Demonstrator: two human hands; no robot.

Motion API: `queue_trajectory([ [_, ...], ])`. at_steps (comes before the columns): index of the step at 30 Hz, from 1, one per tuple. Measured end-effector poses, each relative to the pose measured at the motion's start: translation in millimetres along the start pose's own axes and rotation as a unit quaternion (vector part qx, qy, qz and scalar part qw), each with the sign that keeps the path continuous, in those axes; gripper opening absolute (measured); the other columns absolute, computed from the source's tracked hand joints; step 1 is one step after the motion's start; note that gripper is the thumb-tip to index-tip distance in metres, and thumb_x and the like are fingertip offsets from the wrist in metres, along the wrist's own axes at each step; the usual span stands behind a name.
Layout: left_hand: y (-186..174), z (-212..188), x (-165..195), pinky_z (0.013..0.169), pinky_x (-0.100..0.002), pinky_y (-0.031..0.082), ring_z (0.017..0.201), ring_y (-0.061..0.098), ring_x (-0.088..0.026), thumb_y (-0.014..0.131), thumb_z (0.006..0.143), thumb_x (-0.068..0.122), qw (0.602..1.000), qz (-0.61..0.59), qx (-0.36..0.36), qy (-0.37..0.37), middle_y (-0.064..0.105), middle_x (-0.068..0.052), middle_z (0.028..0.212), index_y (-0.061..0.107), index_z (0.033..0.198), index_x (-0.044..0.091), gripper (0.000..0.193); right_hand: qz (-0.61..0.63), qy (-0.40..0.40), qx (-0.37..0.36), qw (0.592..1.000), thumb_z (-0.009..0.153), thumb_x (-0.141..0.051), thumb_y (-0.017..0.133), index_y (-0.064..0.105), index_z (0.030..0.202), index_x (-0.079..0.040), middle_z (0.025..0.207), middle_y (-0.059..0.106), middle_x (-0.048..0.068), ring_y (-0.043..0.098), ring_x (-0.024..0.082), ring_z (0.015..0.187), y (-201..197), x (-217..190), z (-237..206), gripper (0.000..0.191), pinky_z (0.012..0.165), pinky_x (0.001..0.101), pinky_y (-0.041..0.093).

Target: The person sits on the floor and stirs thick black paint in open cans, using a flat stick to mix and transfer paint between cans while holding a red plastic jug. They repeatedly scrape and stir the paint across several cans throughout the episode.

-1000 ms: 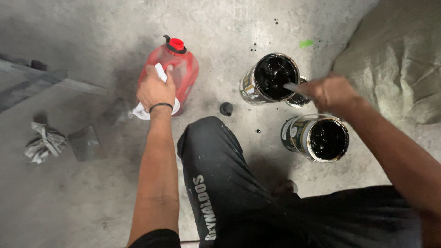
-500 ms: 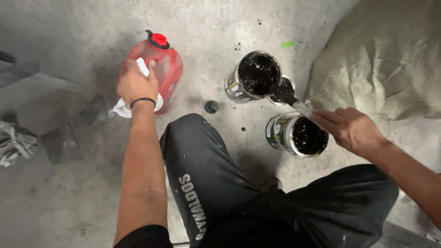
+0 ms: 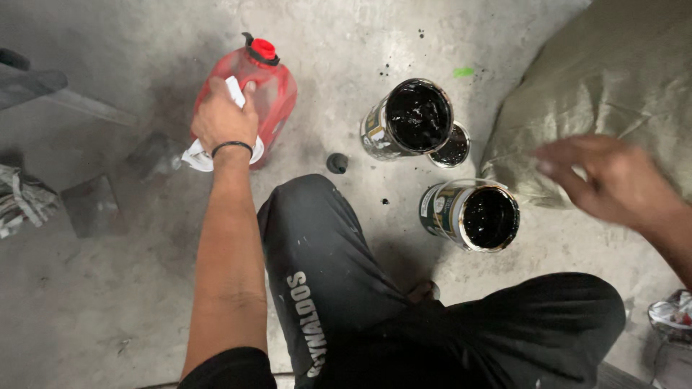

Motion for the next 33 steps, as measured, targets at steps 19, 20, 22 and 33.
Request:
queue_trajectory([
  [19,-3,-4,-18,0.066,-0.059,0.052,0.079,0.070,-0.046,0.071,0.097,0.054,1.000,0.021,0.013,0.003,0.072,-0.022,0.083,0.058,0.103,0.007,0.049,0.560,0.470,0.271,0.626,0.103,-0.013,0.061,0.069,0.110,0.009,0.101,0.076,0.015,0.059,0.013,0.067,199,-2,-56,0.025,0.060,0.0263,0.050],
  [20,-3,-5,-21,0.067,-0.059,0.053,0.080,0.071,-0.046,0.071,0.098,0.053,1.000,0.015,0.012,0.007,0.073,-0.021,0.083,0.058,0.104,0.006,0.049,0.557,0.482,0.267,0.621,0.102,-0.013,0.061,0.068,0.112,0.008,0.100,0.076,0.015,0.059,0.013,0.065,192,-3,-63,0.024,0.059,0.0264,0.050],
  [22,-3,-8,-24,0.068,-0.058,0.053,0.080,0.071,-0.045,0.071,0.099,0.051,1.000,0.002,0.016,0.015,0.073,-0.020,0.085,0.057,0.105,0.006,0.048,0.553,0.502,0.263,0.611,0.100,-0.012,0.060,0.066,0.117,0.004,0.099,0.076,0.015,0.058,0.013,0.061,174,-4,-76,0.024,0.057,0.0267,0.051],
  [33,3,-12,-22,0.068,-0.059,0.052,0.080,0.070,-0.045,0.071,0.098,0.054,1.000,-0.009,0.010,-0.001,0.072,-0.021,0.081,0.058,0.103,0.006,0.050,0.126,0.312,0.134,0.932,0.113,-0.027,0.073,0.077,0.113,-0.004,0.091,0.075,0.013,0.068,0.019,0.078,46,-15,-7,0.023,0.069,0.0361,0.054],
])
Point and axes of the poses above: each hand's wrist, its own z-axis towards the middle knuckle, its own y-axis out of the palm, x = y × z, the point moved 1 cm from there along z, towards the middle knuckle
